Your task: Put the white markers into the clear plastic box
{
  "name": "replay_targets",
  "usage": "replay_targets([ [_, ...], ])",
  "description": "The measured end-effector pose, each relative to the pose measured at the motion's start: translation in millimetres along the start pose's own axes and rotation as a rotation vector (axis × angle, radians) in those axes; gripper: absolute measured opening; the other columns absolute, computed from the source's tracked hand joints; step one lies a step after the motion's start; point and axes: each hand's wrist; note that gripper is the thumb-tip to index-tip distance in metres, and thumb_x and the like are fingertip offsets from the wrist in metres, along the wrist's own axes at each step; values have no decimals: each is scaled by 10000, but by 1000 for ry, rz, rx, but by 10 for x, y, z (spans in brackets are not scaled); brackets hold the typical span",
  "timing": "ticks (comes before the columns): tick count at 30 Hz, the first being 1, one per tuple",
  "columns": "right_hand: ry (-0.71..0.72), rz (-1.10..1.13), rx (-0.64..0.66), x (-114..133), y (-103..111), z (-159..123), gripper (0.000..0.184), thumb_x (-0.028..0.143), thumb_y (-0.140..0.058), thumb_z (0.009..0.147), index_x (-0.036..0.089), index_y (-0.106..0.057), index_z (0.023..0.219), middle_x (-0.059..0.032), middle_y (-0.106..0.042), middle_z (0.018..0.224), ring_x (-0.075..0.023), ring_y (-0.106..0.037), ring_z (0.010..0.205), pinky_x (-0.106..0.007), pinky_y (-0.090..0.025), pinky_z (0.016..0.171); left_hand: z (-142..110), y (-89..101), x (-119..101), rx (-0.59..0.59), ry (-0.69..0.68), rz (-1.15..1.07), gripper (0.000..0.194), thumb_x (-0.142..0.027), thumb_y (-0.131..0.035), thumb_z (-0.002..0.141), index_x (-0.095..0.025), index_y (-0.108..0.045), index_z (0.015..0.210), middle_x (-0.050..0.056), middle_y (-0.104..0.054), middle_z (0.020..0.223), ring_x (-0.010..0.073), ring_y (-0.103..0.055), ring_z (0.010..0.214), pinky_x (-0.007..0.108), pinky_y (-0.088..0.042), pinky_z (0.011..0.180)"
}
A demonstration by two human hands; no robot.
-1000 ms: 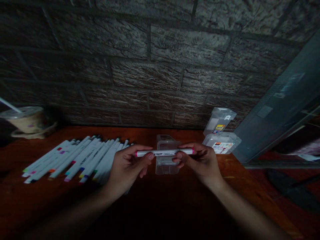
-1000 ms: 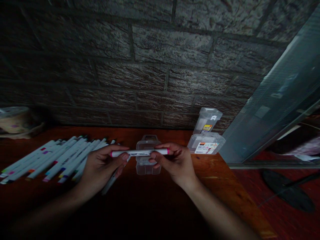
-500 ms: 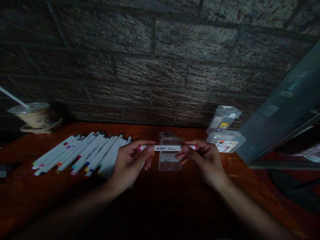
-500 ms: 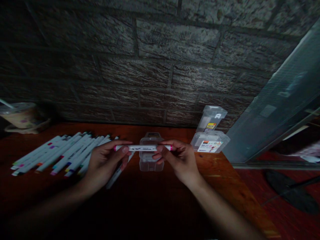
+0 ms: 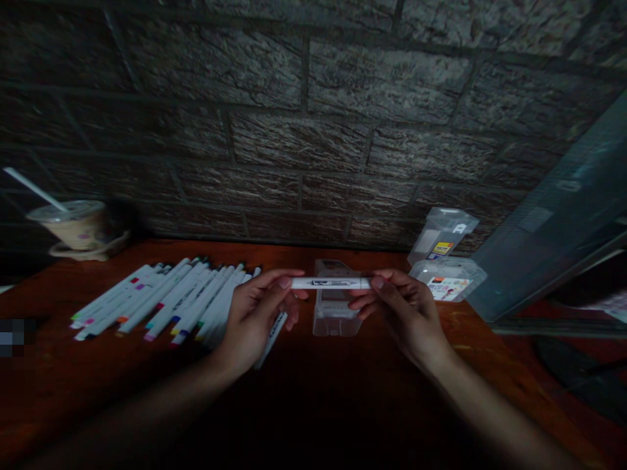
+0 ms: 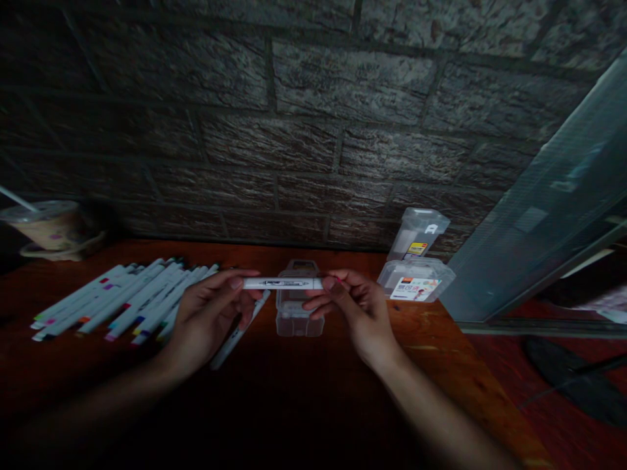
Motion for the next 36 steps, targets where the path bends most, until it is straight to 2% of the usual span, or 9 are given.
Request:
replay_targets([
  [11, -31, 24, 10, 37, -1, 13, 193, 364, -779, 916, 171, -786, 914, -109, -851, 908, -189, -790, 646, -260, -643, 569, 5, 6, -23, 9, 3, -63, 263, -337, -722, 926, -123, -781, 1066, 90, -770, 793, 128, -612, 504, 218, -465, 428],
  [17, -35, 37, 19, 32, 12, 15, 194, 368, -748, 933, 181, -796, 957, -109, -851, 924, -201, -793, 659, -282, -649, 576, -12, -11, -56, -8, 26, -34, 265, -358, -713, 926, -149, -788, 1069, 81, -765, 780, 130, -611, 509, 224, -459, 445],
  [23, -47, 25, 6, 30, 14, 9, 244, 400, -727, 939, 170, -795, 978, -126, -848, 900, -225, -797, 670, -306, -653, 573, -9, 5, -57, -11, 12, -50, 290, -345, -706, 930, -127, -785, 1103, 90, -770, 774, 139, -614, 506, 233, -462, 443],
  [30, -51, 53, 23, 24, 21, 8, 241, 386, -710, 949, 164, -795, 988, -123, -849, 894, -221, -801, 687, -290, -642, 572, -13, -2, -67, -14, 16, -55, 308, -353, -708, 924, -108, -773, 1098, 100, -775, 774, 138, -614, 499, 233, -456, 439],
  [36, -54, -4, -24, 26, 28, 6, 253, 402, -692, 953, 169, -790, 934, -130, -848, 897, -234, -799, 679, -304, -635, 559, -8, 1, -59, -6, 12, -77, 304, -349, -700, 922, -116, -776, 1103, 100, -780, 768, 146, -614, 491, 243, -452, 434],
])
Point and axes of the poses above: each hand's wrist, its own z-axis towards the middle knuckle, its own y-axis out of the back of the hand, x = y × z
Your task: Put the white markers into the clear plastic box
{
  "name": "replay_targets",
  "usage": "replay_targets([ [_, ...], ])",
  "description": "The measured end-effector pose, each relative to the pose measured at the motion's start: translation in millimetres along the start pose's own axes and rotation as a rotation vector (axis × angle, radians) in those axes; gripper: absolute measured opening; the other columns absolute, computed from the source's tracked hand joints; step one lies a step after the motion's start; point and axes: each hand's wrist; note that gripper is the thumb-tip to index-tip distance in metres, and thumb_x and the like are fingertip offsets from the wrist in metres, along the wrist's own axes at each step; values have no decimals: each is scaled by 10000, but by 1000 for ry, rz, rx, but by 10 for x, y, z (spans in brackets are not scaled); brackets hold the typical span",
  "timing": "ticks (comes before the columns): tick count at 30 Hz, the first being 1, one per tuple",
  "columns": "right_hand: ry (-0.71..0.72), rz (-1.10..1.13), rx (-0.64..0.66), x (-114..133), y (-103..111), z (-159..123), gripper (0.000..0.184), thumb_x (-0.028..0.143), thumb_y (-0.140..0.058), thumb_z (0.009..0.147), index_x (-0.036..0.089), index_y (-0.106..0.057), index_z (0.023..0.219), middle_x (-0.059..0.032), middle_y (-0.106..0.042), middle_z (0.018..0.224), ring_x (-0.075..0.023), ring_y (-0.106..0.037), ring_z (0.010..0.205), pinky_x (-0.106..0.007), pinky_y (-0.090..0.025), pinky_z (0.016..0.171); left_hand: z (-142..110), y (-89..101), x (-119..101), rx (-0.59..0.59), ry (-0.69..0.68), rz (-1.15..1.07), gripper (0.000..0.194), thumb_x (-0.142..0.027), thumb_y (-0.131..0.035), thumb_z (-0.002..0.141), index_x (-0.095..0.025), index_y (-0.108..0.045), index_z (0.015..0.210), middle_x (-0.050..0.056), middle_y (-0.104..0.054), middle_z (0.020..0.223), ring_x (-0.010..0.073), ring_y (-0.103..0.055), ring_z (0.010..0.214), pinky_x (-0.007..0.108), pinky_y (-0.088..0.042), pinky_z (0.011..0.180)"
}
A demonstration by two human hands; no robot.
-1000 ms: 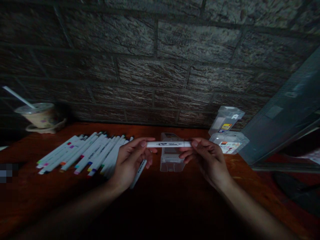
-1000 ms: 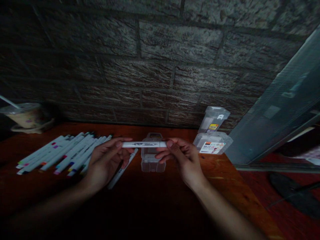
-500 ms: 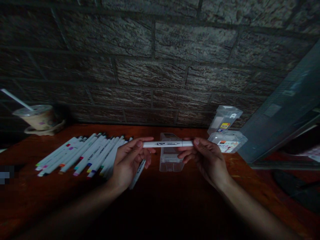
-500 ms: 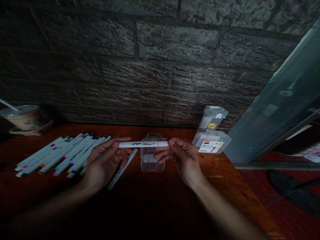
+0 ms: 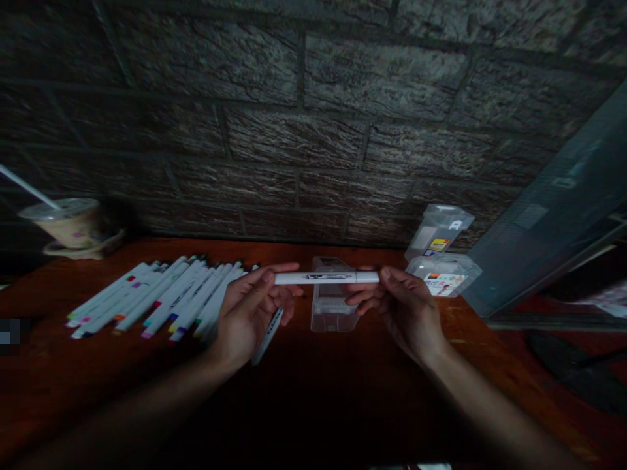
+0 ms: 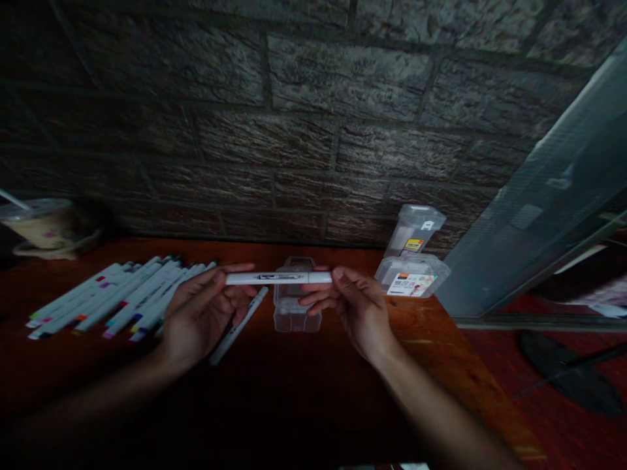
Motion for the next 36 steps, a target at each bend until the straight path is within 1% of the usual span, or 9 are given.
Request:
replay_targets([
  [8, 0, 27, 39, 3, -10, 8, 264, 409, -701, 954, 165, -795, 919, -133, -849, 915, -227, -798, 676, -306, -643, 585, -2, 7, 9, 12, -16, -29, 280, -325, -680, 944, -115, -778, 1101, 99, -780, 778, 142, -619, 494, 236, -444, 432],
  [12, 57, -13, 49, 0, -1, 2, 226, 386, -726, 949, 186, -819, 997, -106, -850, 920, -204, -788, 663, -290, -635, 575, 13, 9, 16, -12, -47, -4, 287, -333, -661, 962, -114, -762, 1118, 94, -776, 792, 138, -620, 500, 238, -457, 435],
  [18, 238, -313, 33, -7, 14, -21, 114, 280, -847, 842, 232, -842, 946, -13, -778, 660, -152, -699, 529, -257, -587, 519, 71, 6, 1, -45, -138, 116, 266, -353, -675, 968, -145, -735, 1123, 46, -749, 758, 127, -615, 513, 231, -468, 456],
  [21, 314, -465, 11, -37, 22, -30, 147, 238, -880, 789, 248, -848, 932, -14, -791, 709, -150, -695, 559, -248, -576, 531, 127, -2, -54, -37, -181, 187, 244, -348, -685, 968, -161, -725, 1120, 8, -701, 666, 121, -601, 522, 215, -462, 475],
  [24, 366, -579, 2, -77, 43, -26, 130, 270, -857, 813, 252, -847, 941, -37, -819, 810, -176, -728, 643, -273, -601, 588, 212, -26, -144, -20, -223, 266, 233, -353, -675, 981, -168, -725, 1115, -6, -672, 623, 115, -590, 533, 203, -467, 493],
  [26, 387, -608, -1, -95, 58, -20, 136, 288, -835, 831, 243, -842, 958, -46, -826, 841, -186, -743, 668, -279, -610, 600, 278, -58, -214, 2, -246, 306, 247, -373, -689, 968, -162, -734, 1088, -3, -672, 620, 111, -582, 523, 198, -470, 484],
  [30, 403, -623, -3, -100, 62, -14, 135, 290, -792, 860, 210, -829, 962, -43, -811, 782, -172, -735, 618, -245, -591, 551, 400, -183, -326, 62, -252, 295, 263, -390, -758, 907, -151, -752, 1016, 1, -676, 629, 103, -576, 510, 184, -461, 449],
  [33, 424, -647, -5, -102, 53, -21, 121, 293, -783, 873, 209, -818, 953, -40, -804, 781, -167, -734, 626, -230, -586, 554, 465, -326, -345, 96, -237, 213, 241, -375, -780, 887, -150, -768, 972, 1, -670, 651, 99, -577, 530, 174, -457, 444],
  [36, 456, -703, -1, -115, 59, -36, 94, 278, -769, 886, 221, -808, 950, -32, -803, 790, -162, -730, 630, -226, -581, 560, 486, -472, -319, 97, -234, 156, 224, -370, -771, 897, -154, -780, 957, -8, -644, 643, 89, -566, 534, 164, -446, 450],
])
Point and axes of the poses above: each hand's wrist, its own z-axis towards the middle knuckle, its own y-axis out of the back of the hand, x = y × z
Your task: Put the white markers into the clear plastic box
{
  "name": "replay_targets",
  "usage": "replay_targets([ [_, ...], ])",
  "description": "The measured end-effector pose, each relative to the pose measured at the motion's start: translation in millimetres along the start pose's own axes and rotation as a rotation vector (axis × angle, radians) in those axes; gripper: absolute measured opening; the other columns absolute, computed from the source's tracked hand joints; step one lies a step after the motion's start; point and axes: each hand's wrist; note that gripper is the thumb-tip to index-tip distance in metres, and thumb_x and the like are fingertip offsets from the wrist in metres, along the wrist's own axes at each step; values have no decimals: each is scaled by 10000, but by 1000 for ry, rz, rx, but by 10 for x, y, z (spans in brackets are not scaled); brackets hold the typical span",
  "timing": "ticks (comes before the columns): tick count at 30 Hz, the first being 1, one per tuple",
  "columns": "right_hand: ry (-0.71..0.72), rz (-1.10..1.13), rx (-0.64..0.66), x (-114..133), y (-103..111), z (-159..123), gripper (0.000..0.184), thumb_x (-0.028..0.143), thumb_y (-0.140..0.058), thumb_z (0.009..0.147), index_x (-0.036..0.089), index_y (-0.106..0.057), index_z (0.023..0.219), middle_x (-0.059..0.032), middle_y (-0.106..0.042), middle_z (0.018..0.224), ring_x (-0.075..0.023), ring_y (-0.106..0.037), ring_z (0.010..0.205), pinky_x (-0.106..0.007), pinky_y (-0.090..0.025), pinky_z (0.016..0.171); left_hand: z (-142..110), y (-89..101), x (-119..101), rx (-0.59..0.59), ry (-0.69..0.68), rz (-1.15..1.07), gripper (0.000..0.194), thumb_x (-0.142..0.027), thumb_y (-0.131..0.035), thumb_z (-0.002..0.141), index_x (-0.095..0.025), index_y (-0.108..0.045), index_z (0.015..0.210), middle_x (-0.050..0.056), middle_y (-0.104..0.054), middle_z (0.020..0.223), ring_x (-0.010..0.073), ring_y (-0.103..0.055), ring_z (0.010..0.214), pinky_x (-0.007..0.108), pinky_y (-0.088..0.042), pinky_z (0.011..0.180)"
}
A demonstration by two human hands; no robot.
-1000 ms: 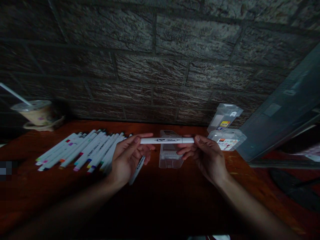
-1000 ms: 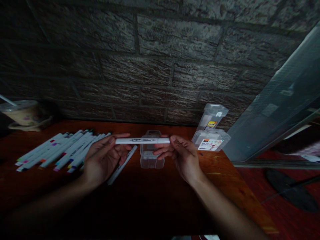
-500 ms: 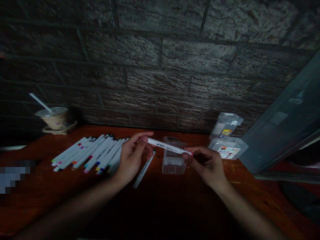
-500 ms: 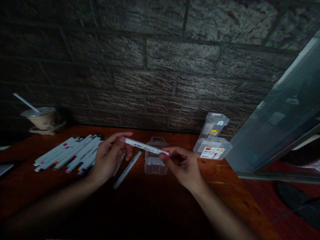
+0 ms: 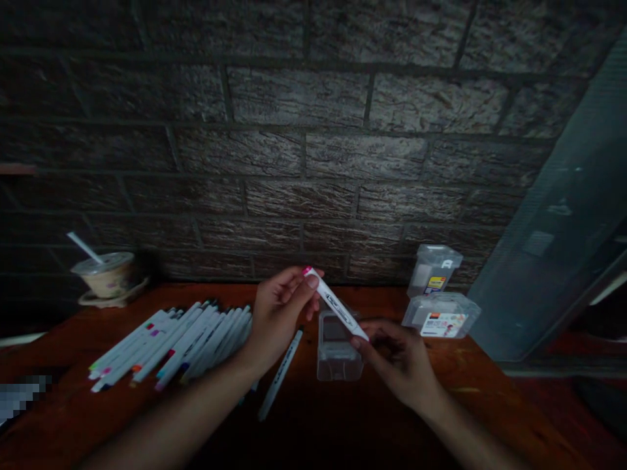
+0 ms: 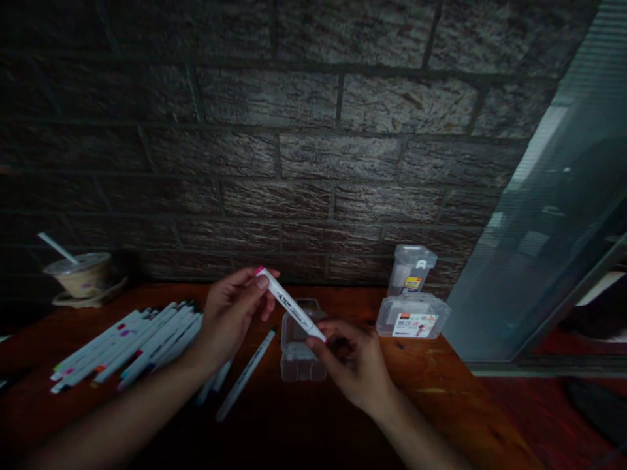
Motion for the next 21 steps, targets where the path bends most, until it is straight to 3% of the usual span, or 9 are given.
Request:
replay_targets([
  [5, 50, -87, 29, -29, 15, -33, 73, 281, -765, 902, 226, -791, 944, -12, -772, 734, -152, -698, 594, -234, -556, 555, -40, -124, 12, 38, -62, 41, 161, -315, -762, 907, -164, -780, 958, -20, -636, 619, 79, -553, 520, 159, -452, 466],
  [12, 53, -117, 6, -98, 14, -24, 110, 288, -797, 883, 220, -777, 968, 0, -743, 698, -144, -672, 561, -233, -519, 515, -80, -47, 40, 83, -183, 97, 65, -226, -788, 882, -206, -768, 942, 6, -725, 838, 67, -588, 565, 155, -477, 472],
  [21, 78, -128, 8, -101, 21, -17, 81, 269, -783, 894, 226, -764, 960, 21, -718, 662, -137, -662, 533, -232, -519, 507, -65, -69, -91, 152, -105, 87, 103, -135, -769, 860, -185, -791, 947, -35, -679, 628, 50, -547, 484, 134, -418, 437],
])
Point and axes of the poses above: each hand's wrist, its own z-axis towards the middle knuckle, its own y-axis out of the back of the hand, x = y × z
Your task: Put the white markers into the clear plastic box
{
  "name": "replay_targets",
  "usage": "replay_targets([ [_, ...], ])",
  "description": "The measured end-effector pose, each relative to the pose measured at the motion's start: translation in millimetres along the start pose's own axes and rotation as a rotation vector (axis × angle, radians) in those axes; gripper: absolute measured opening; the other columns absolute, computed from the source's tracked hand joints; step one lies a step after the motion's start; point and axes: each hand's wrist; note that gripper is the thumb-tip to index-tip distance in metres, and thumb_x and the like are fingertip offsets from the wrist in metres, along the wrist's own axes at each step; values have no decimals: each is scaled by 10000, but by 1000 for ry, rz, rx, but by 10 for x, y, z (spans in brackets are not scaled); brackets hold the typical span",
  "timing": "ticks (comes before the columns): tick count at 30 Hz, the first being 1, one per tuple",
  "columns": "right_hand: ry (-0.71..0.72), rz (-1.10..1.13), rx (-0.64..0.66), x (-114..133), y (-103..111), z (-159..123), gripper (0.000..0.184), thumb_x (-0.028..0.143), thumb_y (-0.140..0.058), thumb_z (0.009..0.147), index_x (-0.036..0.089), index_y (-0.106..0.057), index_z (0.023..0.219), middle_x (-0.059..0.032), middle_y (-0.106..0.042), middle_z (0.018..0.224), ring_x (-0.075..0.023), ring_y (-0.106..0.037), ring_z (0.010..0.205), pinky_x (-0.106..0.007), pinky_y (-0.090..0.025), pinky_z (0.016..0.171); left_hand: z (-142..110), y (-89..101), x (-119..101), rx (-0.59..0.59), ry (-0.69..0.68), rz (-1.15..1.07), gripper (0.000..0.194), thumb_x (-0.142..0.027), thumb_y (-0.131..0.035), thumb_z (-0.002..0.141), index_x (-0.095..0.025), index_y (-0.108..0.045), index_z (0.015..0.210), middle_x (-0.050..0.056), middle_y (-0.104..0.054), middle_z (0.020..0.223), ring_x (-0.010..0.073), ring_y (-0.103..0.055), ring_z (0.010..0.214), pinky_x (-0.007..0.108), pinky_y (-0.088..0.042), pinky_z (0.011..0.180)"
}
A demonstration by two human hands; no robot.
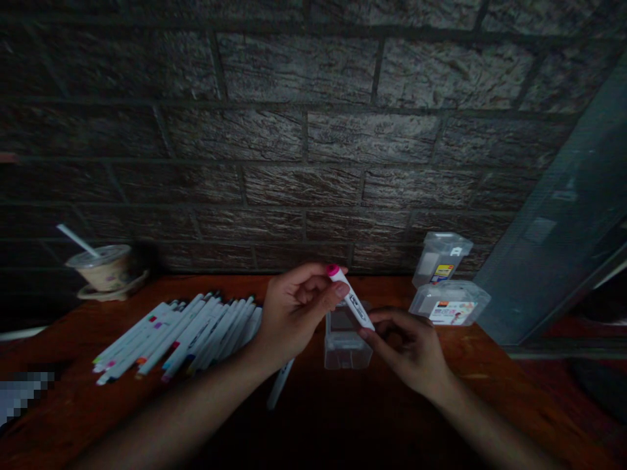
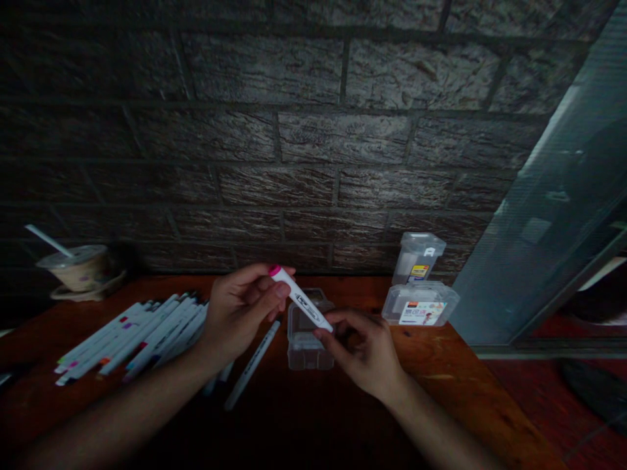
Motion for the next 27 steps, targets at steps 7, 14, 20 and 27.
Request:
replay_targets([
  [7, -36, 35, 26, -2, -17, -43, 115, 285, -800, 873, 231, -763, 969, -2, -765, 725, -155, -690, 560, -249, -541, 508, 28, 64, 71, -16, 80, -8, 89, -233, -766, 891, -176, -789, 955, -31, -659, 592, 57, -531, 466, 137, -391, 413],
  [14, -15, 46, 8, 26, -27, -24, 105, 263, -806, 864, 228, -777, 959, -13, -792, 773, -147, -702, 577, -243, -565, 532, 56, 97, 126, -30, 99, -25, 136, -273, -777, 892, -167, -772, 977, -25, -655, 630, 55, -535, 472, 132, -410, 405],
  [20, -32, 56, 12, 42, -22, -23, 117, 264, -800, 865, 231, -776, 975, -19, -800, 798, -155, -704, 587, -262, -573, 532, 57, 139, 172, -88, 138, -55, 191, -306, -821, 852, -175, -740, 966, 5, -686, 756, 72, -570, 513, 147, -416, 386],
  [27, -26, 46, -15, 50, -12, -22, 117, 277, -788, 875, 223, -774, 978, -32, -803, 809, -159, -693, 584, -281, -576, 526, 61, 161, 198, -97, 166, -87, 167, -303, -807, 867, -175, -727, 939, -6, -658, 745, 66, -566, 523, 139, -414, 393],
])
Point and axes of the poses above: each hand's wrist, its own z-axis towards the middle knuckle, its own y-axis out of the back of the hand, x = y × z
